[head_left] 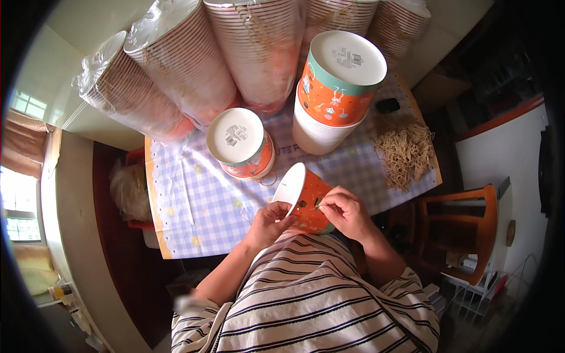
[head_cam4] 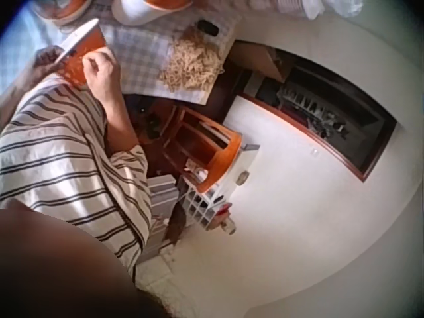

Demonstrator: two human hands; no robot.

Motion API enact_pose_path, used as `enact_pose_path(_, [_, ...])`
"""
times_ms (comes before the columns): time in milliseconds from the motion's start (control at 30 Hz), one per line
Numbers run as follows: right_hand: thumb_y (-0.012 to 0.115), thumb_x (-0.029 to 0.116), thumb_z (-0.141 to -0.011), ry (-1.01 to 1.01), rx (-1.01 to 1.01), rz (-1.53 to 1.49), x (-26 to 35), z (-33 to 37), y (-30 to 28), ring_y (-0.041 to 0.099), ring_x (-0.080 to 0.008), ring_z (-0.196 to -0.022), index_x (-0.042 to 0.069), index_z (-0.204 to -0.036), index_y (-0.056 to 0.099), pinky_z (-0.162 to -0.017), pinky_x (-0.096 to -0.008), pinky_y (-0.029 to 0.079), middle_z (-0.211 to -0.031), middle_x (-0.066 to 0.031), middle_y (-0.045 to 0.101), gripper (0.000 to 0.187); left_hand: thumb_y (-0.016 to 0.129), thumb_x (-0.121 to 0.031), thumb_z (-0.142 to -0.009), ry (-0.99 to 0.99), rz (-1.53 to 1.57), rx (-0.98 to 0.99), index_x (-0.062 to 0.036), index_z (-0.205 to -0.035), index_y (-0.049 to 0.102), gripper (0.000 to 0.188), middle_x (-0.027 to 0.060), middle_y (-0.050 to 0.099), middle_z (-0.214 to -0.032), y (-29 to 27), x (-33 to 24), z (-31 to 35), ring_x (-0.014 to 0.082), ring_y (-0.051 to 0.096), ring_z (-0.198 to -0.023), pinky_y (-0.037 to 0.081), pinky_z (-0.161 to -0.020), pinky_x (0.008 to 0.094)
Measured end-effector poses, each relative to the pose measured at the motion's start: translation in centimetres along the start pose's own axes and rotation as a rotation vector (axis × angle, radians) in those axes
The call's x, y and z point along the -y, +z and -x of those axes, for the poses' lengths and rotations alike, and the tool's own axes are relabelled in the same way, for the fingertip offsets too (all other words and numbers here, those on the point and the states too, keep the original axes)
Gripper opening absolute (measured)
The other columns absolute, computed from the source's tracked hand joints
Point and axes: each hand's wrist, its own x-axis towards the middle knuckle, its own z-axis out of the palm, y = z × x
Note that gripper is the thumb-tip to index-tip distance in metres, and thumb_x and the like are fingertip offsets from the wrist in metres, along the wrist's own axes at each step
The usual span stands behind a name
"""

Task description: Punching small holes into the bottom of paper cups using a thin needle tool.

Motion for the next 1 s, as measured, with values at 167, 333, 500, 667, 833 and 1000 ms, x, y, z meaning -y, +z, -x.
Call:
enact_pose_path(167, [0.066,0.0,-0.08,0.008,-0.077,0.035,0.4,-0.6,-1.8,0.054,-0.0147,-0.061,0.002,-0.085,0.062,-0.053,-0.0254,0.043,-0.078,-0.0061,0.059,0.008,0.065,0.001,-0.084,0.066,-0.417,-0.069,0.0011,-0.099,0.062,0.015,0.0035,0.067,-0.093,0.7,-1.4,0.6,0.0091,0.06,-0.086,0.05,-0.078,0.0255])
enact_pose_path(333, [0.066,-0.001,-0.08,0.042,-0.118,0.068,0.7,-0.4,-3.4,0.049,-0.0109,-0.058,0.003,-0.085,0.061,-0.051,-0.0235,0.039,-0.079,-0.0047,0.059,0.008,0.068,-0.001,-0.077,0.393,-0.888,-0.031,-0.0074,-0.091,0.066,0.015,0.0047,0.066,-0.085,0.7,-2.7,0.6,0.0191,0.062,-0.093,0.041,-0.094,0.0354])
enact_pose_path(500, [0.066,-0.002,-0.08,0.04,-0.138,0.088,1.0,-0.2,-4.3,0.048,-0.0106,-0.057,0.003,-0.086,0.061,-0.051,-0.0231,0.039,-0.079,-0.0042,0.059,0.009,0.069,-0.003,-0.071,0.55,-1.097,-0.039,-0.0137,-0.088,0.067,0.02,0.0009,0.063,-0.091,-0.3,-2.0,0.4,0.0267,0.055,-0.109,0.029,-0.104,0.0506])
enact_pose_path(667, [0.066,-0.003,-0.079,0.001,-0.184,0.068,2.1,-0.7,-5.7,0.047,-0.0079,-0.058,0.003,-0.084,0.062,-0.051,-0.0212,0.038,-0.078,-0.0033,0.059,0.009,0.069,-0.003,-0.068,0.568,-1.302,0.008,-0.0177,-0.084,0.067,0.022,0.0013,0.058,-0.109,-1.1,-2.2,0.8,0.0307,0.047,-0.119,0.027,-0.105,0.0556])
enact_pose_path(833, [0.065,-0.001,-0.079,0.024,-0.042,-0.124,2.9,-1.3,-5.4,0.048,-0.0074,-0.059,0.002,-0.084,0.063,-0.053,-0.0206,0.038,-0.078,-0.004,0.059,0.006,0.066,-0.009,-0.069,0.677,-1.387,-0.068,-0.0157,-0.08,0.066,0.013,0.0054,0.052,-0.122,-2.1,-1.4,0.8,0.0328,0.041,-0.125,0.032,-0.103,0.0527])
enact_pose_path(1000, [0.063,0.002,-0.08,0.137,0.389,-0.152,0.3,-1.8,-0.2,0.055,-0.0122,-0.066,0.0,-0.084,0.063,-0.058,-0.0238,0.044,-0.077,-0.0052,0.06,0.004,0.067,-0.005,-0.066,0.702,-1.369,-0.112,-0.0148,-0.085,0.068,0.022,0.0076,0.051,-0.125,-3.1,0.2,0.7,0.0344,0.042,-0.123,0.038,-0.098,0.0501])
